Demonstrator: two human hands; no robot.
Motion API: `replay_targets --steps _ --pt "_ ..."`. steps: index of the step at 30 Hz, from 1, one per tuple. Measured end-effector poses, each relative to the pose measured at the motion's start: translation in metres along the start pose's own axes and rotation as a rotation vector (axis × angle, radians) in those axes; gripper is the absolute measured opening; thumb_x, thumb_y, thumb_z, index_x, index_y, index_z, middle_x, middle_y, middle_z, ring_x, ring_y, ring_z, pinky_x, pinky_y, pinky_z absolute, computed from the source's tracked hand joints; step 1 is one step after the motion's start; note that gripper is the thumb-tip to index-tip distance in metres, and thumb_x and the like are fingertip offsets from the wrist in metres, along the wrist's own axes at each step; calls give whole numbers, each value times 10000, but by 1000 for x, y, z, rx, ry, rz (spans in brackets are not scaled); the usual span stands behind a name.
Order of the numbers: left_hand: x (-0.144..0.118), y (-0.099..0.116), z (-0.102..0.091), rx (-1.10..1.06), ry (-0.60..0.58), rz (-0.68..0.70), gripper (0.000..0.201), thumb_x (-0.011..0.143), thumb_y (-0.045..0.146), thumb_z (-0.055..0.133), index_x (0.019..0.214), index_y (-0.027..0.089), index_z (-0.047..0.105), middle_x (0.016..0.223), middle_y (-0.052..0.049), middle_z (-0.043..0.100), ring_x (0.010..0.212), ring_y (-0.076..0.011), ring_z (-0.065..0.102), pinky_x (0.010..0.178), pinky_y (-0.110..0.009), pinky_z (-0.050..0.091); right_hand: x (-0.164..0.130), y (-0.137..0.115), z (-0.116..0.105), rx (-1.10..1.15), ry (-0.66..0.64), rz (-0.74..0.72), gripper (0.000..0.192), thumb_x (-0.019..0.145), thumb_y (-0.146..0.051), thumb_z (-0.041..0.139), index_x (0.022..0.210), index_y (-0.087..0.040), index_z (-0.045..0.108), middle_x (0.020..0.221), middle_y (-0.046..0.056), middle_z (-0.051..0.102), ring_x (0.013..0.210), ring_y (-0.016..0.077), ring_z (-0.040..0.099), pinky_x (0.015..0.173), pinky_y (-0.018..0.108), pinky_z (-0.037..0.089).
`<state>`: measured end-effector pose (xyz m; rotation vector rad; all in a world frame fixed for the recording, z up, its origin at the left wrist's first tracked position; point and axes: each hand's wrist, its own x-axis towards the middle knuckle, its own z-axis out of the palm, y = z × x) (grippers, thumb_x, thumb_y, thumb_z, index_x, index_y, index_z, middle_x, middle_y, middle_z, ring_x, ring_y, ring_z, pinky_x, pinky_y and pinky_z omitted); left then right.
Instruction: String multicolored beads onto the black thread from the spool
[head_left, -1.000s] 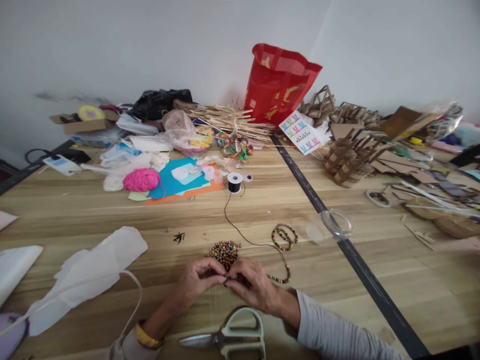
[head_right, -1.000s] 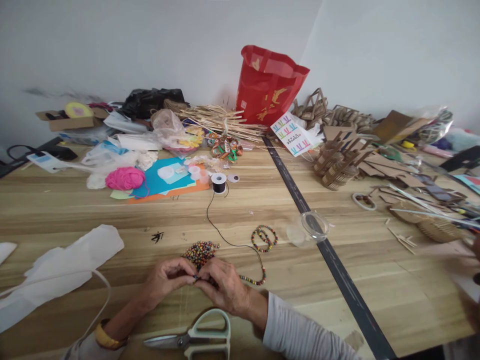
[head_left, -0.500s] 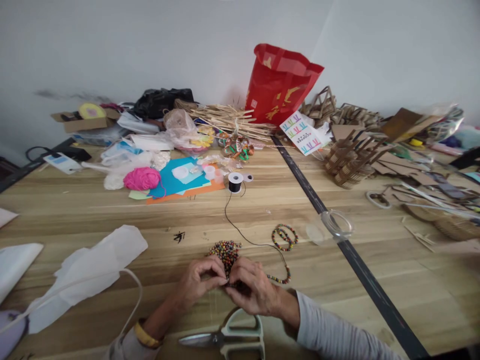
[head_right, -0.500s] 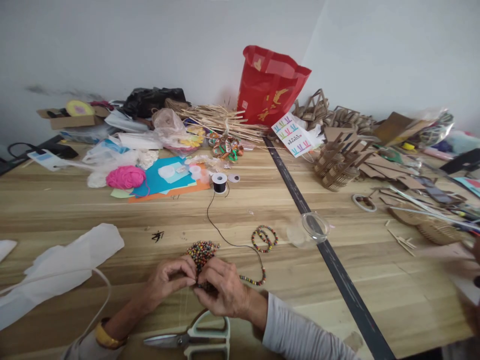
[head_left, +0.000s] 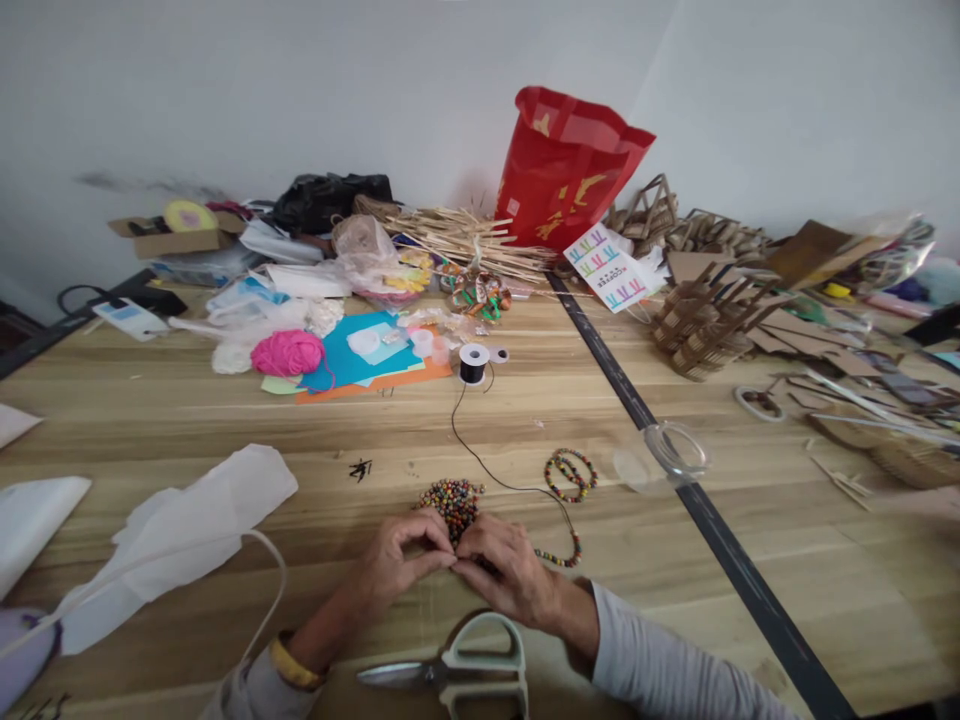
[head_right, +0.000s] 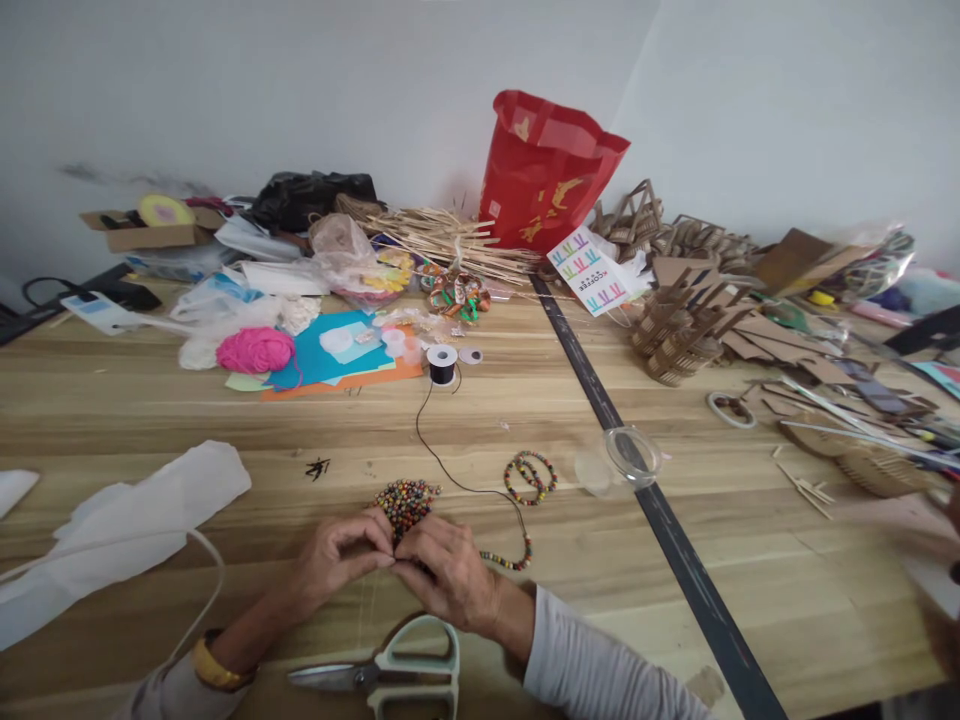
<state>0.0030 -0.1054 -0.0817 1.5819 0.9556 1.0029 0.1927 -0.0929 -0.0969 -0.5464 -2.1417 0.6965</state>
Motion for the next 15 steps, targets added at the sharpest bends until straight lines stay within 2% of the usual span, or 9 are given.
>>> replay_targets --steps 7,15 --pt "0 0 -1 33 18 -56 213 755 307 688 641 128 669 673 -56 658 651 -155 589 645 -255 451 0 1 -1 -3 -9 17 46 912 -197 516 913 -178 558 780 55 614 713 144 561 628 248 437" --pt "-1 -7 -5 57 44 -83 177 749 263 679 636 129 653 677 -41 636 675 -158 579 669 -252 440 0 0 -2 3 2 70 90 907 -166 494 854 -171 567 762 53 593 704 142 533 620 252 427"
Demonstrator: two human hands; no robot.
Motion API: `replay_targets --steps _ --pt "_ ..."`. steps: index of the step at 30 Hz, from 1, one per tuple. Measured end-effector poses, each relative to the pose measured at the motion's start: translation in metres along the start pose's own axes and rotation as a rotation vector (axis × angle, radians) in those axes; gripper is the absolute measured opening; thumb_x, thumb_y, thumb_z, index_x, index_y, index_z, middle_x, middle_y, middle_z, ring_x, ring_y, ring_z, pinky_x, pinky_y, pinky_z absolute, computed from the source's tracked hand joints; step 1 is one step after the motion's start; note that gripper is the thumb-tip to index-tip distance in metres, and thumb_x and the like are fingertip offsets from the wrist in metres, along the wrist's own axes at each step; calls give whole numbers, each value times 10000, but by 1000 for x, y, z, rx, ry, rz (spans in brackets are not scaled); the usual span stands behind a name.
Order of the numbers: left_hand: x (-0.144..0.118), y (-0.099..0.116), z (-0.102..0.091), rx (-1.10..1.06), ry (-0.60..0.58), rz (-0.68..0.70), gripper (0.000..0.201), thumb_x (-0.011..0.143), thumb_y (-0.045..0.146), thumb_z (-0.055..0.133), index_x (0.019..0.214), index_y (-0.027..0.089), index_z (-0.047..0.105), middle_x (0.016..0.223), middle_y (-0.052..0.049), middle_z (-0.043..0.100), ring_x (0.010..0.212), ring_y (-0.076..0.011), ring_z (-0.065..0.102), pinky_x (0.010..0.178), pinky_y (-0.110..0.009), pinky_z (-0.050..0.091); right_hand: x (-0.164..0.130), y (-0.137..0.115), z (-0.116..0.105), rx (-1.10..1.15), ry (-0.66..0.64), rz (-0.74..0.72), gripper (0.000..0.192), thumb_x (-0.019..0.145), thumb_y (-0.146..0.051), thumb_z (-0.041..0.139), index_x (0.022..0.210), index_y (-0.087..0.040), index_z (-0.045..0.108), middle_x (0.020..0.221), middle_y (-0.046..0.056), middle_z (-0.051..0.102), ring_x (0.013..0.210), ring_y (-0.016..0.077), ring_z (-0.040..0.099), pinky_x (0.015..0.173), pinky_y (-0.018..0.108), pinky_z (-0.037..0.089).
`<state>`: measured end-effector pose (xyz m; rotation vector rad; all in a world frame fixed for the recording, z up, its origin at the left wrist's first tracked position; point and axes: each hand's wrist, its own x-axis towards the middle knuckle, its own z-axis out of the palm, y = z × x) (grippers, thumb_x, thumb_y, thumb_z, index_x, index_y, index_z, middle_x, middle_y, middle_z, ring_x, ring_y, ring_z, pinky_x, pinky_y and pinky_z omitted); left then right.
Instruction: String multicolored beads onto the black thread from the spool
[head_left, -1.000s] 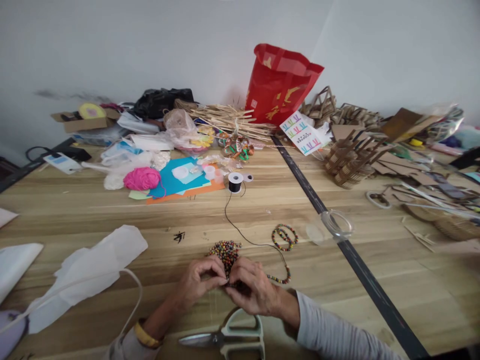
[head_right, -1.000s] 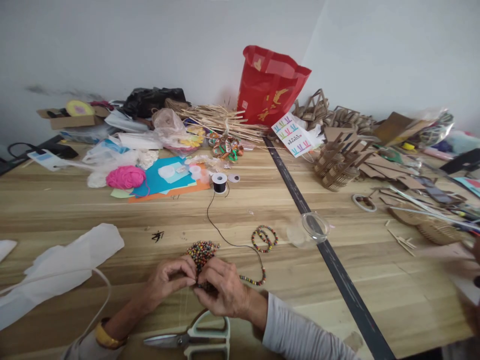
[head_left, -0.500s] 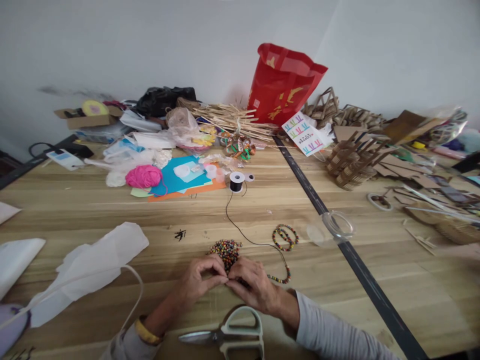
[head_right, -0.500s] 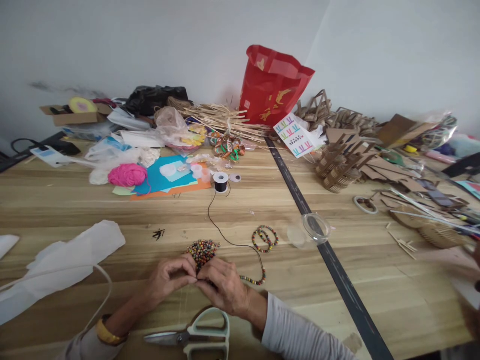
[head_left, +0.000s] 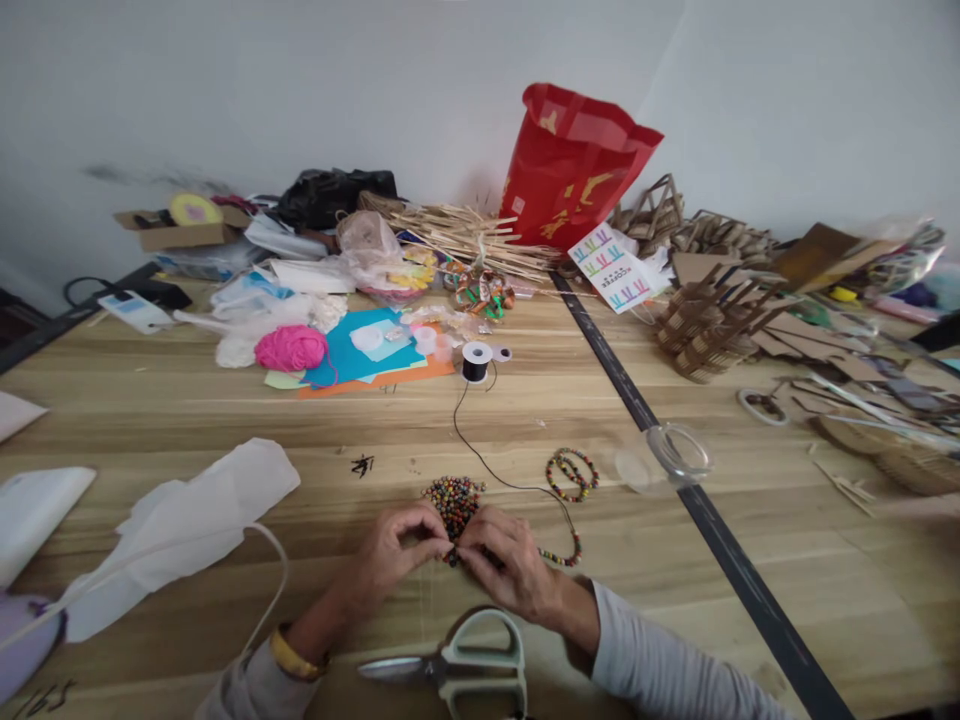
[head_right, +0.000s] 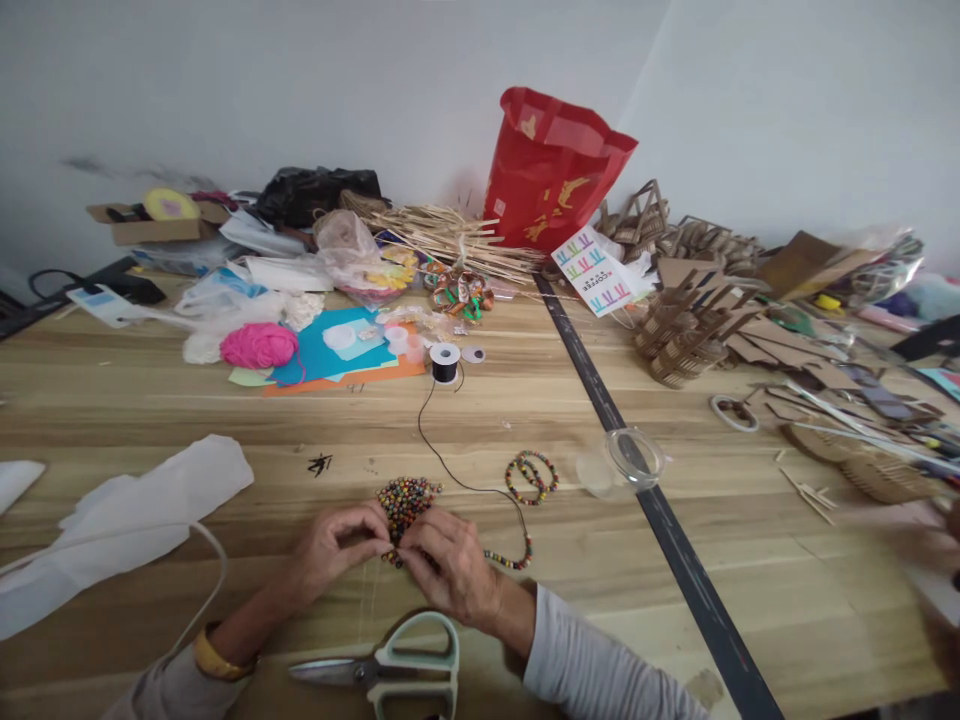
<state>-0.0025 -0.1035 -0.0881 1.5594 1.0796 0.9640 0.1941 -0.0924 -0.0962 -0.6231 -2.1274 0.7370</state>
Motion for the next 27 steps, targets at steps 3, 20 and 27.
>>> replay_targets --steps 3,20,27 --pt "0 -1 -4 15 29 -9 150 752 241 669 648 135 645 680 -30 626 682 -156 572 676 -249 437 0 0 -1 -8 0 7 91 902 -157 494 851 -169 568 765 53 590 712 141 532 630 249 434" --pt "-4 6 -18 450 -264 -28 126 729 79 576 716 139 686 712 -34 633 628 -134 566 570 -201 406 2 4 0 34 48 48 49 890 -159 543 886 -172 590 790 51 604 748 139 558 668 242 462" --pt "-6 3 -12 699 -330 14 106 779 114 578 754 159 671 754 -29 653 695 -162 593 631 -232 406 3 2 -1 93 99 76 72 893 -161 535 879 -178 603 782 52 610 776 150 564 716 269 479"
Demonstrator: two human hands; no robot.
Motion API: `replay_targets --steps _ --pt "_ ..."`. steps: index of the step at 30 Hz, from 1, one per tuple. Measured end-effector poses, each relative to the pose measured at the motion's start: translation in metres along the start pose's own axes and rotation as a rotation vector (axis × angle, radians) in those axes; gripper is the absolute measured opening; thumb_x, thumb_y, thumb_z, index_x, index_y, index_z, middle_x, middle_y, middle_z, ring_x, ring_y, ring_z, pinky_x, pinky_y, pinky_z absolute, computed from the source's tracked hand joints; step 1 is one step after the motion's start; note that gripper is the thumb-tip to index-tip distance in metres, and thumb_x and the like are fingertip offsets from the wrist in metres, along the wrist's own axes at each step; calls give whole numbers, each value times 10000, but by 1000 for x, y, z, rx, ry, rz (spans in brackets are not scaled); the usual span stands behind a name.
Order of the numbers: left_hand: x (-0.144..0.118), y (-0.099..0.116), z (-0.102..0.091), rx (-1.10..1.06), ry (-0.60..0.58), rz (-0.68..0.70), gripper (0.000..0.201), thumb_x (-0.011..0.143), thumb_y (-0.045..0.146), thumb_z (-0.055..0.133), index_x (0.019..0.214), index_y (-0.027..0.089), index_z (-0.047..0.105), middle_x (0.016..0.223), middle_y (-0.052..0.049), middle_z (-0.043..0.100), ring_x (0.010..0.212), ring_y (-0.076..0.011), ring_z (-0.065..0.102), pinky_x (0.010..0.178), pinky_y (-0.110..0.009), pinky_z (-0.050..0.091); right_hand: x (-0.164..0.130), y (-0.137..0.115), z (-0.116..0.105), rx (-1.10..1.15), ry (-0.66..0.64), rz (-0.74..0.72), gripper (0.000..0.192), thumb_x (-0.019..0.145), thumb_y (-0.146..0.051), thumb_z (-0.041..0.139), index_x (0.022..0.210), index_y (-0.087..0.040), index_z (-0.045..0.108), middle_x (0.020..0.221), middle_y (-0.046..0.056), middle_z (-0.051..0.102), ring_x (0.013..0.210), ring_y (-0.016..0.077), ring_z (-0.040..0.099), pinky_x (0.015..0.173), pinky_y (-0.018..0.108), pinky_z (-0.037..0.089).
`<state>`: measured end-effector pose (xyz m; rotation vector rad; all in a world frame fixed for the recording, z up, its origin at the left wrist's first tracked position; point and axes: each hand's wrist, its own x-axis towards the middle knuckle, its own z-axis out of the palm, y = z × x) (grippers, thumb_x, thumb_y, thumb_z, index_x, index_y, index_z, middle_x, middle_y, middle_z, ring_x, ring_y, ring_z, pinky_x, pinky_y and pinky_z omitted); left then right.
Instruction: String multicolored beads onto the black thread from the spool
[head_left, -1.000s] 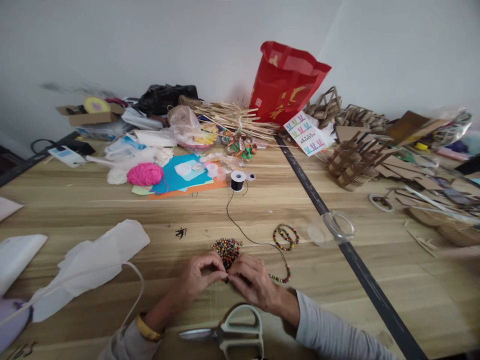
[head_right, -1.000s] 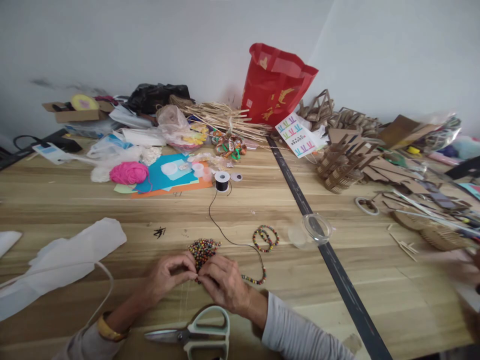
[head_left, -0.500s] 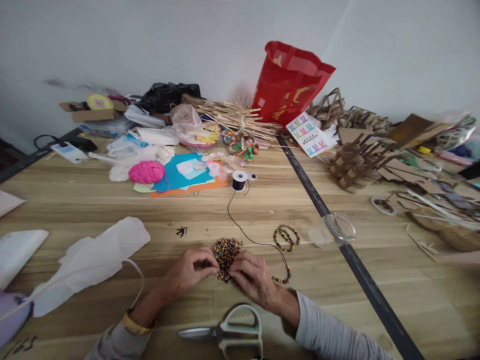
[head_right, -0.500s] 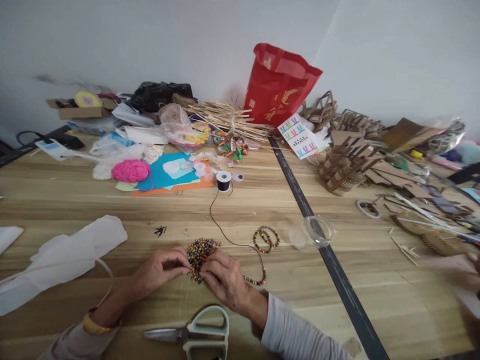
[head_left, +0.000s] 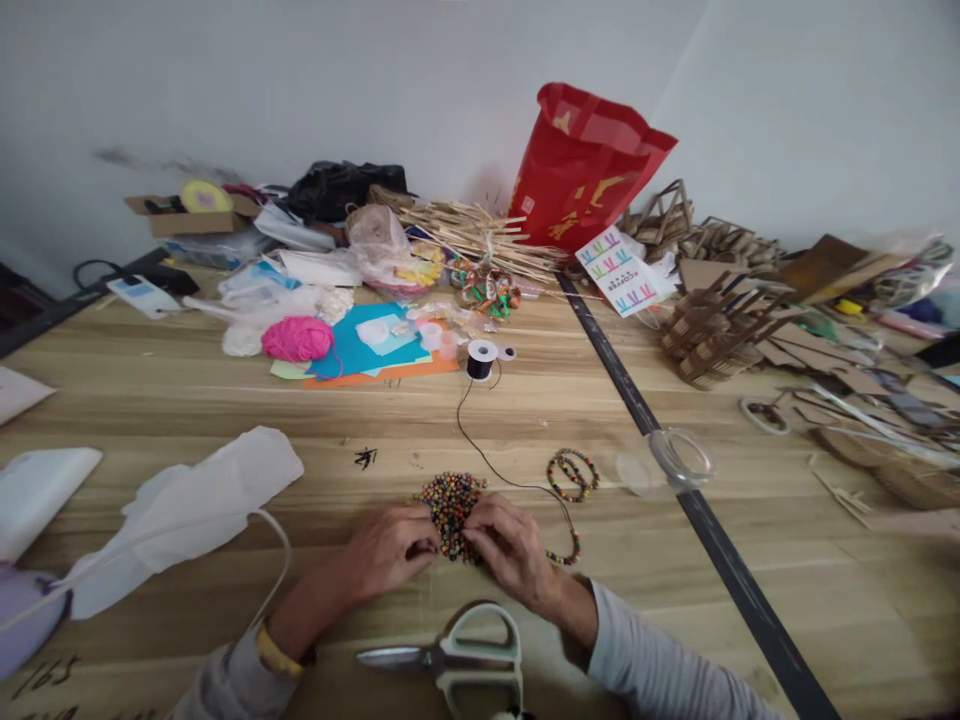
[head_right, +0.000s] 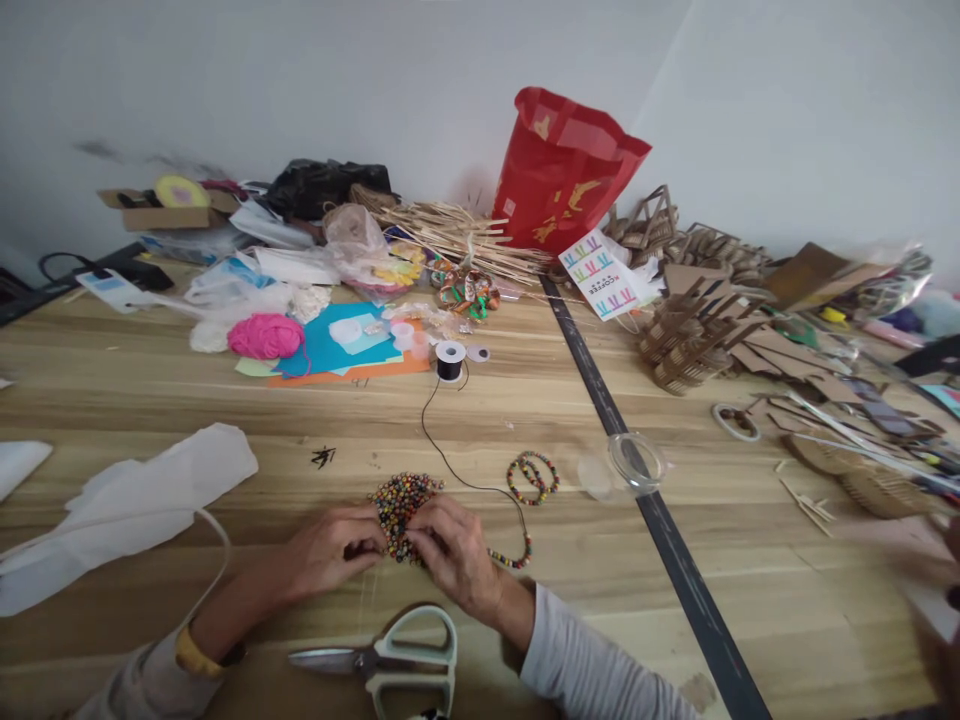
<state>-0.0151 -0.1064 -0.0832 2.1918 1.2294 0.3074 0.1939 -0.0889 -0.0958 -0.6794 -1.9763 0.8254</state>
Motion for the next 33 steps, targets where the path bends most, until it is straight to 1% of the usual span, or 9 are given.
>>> replay_targets --steps 6,10,14,17,20,23,25,29,33 --pt "0 1 1 50 -3 31 99 816 127 577 791 166 664 837 -35 666 779 -177 613 690 -249 414 4 -2 -4 56 81 101 102 876 -216 562 819 -171 633 803 65 593 777 158 558 669 266 470" --pt "0 -4 5 62 21 74 104 813 108 573 787 164 656 820 -30 659 767 -172 604 678 -248 402 8 -1 -8 144 102 171 120 865 -240 571 784 -165 619 734 46 581 710 148 549 629 260 449" --pt "0 -7 8 55 67 115 109 804 98 570 775 163 653 801 -30 660 761 -175 595 673 -252 394 8 2 -11 229 104 272 116 858 -257 582 799 -165 624 748 41 593 696 136 548 622 246 438" --pt "1 -4 6 4 91 105 126 789 91 558 751 157 659 764 -32 657 711 -164 581 646 -244 393 7 6 -11 267 129 339 112 844 -279 605 831 -171 631 762 36 608 692 130 553 610 232 439" --pt "2 0 3 -113 111 44 154 780 94 531 729 142 668 697 -26 640 628 -136 553 593 -224 391 5 6 -10 290 167 392 123 825 -294 631 856 -177 616 721 13 599 607 109 529 540 208 425" --pt "2 1 1 -297 112 -27 149 768 133 531 742 131 678 690 -28 650 606 -122 555 572 -205 410 5 0 -9 239 132 303 75 837 -249 617 843 -175 603 737 21 599 624 115 539 552 216 439" --pt "3 0 1 -401 109 -68 142 751 175 549 746 120 680 698 -40 664 606 -127 570 574 -207 430 3 -4 -8 156 50 155 28 855 -188 585 844 -172 605 766 41 607 707 136 564 629 242 465" --pt "3 -1 1 -566 71 -110 163 726 234 564 736 103 662 713 -65 674 643 -152 603 617 -237 476 -5 -10 -2 -37 -135 -106 101 891 -134 514 933 -174 596 850 72 620 787 148 572 700 263 479" --pt "4 -3 3 -713 53 -132 164 709 265 588 738 112 635 747 -65 680 685 -154 625 656 -241 501 -9 -9 0 -99 -142 -123 107 901 -135 486 955 -176 569 859 75 611 788 151 563 688 262 478"
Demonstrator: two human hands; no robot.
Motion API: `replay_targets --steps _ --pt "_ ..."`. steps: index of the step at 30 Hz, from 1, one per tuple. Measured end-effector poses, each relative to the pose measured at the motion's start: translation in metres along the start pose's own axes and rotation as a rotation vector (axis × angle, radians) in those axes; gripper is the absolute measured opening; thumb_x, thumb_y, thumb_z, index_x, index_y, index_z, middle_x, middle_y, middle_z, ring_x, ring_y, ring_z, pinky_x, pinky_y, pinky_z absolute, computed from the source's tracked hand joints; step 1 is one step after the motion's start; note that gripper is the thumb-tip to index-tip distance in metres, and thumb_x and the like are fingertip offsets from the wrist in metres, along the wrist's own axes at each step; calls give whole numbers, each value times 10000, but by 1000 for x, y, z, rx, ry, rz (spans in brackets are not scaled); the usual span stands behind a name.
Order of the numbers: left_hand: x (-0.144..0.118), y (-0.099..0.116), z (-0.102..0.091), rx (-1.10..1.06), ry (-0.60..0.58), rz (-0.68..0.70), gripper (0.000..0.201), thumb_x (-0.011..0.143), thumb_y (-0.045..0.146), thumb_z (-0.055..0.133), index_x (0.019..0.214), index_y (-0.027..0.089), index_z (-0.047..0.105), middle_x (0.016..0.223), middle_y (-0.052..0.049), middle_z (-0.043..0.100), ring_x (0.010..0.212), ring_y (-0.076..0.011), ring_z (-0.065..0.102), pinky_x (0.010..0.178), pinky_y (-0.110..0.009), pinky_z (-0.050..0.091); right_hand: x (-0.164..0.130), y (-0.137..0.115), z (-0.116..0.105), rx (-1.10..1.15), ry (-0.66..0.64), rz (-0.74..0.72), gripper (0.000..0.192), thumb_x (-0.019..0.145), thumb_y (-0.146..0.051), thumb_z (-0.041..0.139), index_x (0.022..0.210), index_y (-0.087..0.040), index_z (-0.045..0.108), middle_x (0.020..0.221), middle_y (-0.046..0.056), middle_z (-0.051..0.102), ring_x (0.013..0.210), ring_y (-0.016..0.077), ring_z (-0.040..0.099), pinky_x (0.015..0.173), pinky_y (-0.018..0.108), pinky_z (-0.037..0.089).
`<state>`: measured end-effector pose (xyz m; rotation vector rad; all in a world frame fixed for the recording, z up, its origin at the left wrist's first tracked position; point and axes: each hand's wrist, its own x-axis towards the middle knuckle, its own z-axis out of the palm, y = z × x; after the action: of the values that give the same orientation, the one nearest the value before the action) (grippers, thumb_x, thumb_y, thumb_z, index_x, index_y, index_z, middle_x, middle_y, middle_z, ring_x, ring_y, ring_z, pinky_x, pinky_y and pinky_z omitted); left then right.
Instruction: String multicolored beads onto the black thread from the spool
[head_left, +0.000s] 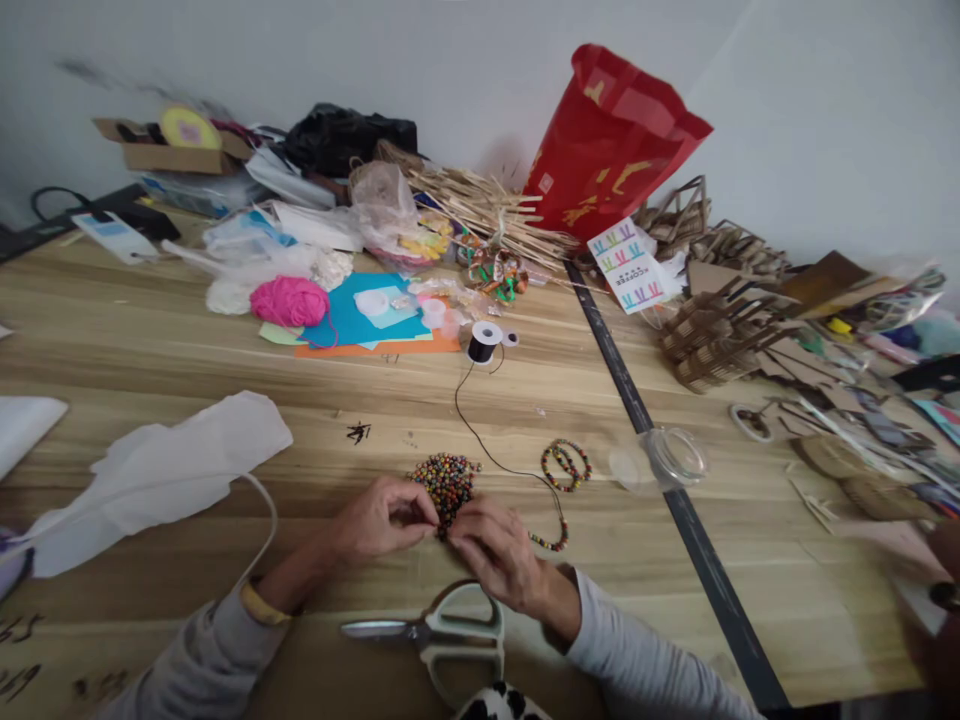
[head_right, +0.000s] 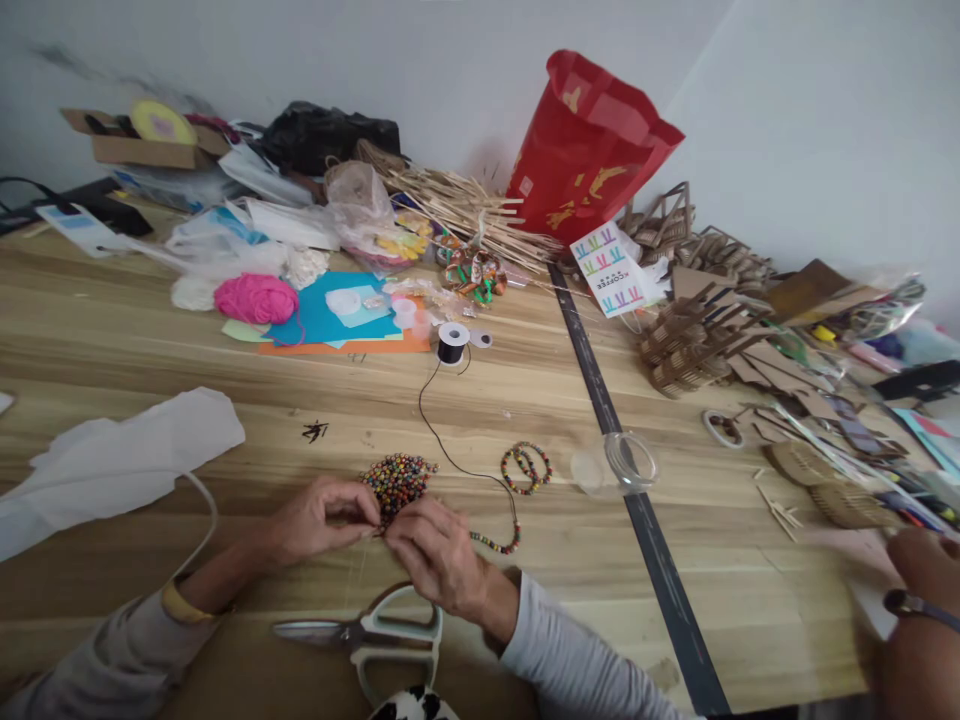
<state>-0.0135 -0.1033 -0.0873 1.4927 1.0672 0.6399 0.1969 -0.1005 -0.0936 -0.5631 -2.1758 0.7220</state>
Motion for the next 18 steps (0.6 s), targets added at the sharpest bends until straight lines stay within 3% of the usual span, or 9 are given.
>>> replay_targets --steps 6,11,18 --pt "-1 0 -1 16 7 -12 133 708 223 586 758 112 641 749 -57 685 683 -145 625 663 -238 502 1 5 -2 39 64 114 68 896 -149 483 896 -179 545 782 52 584 751 151 542 671 271 459" --pt "-3 1 -3 240 20 46 148 724 155 532 771 107 664 705 -44 675 616 -129 591 590 -214 467 1 6 -1 50 59 147 68 888 -144 489 861 -189 532 756 46 570 729 154 534 652 275 443" --pt "-3 1 -5 421 -42 158 149 748 108 522 771 124 669 742 -48 669 674 -140 598 633 -218 455 4 6 -2 92 92 192 65 883 -140 494 848 -186 525 757 35 547 732 149 521 666 271 430"
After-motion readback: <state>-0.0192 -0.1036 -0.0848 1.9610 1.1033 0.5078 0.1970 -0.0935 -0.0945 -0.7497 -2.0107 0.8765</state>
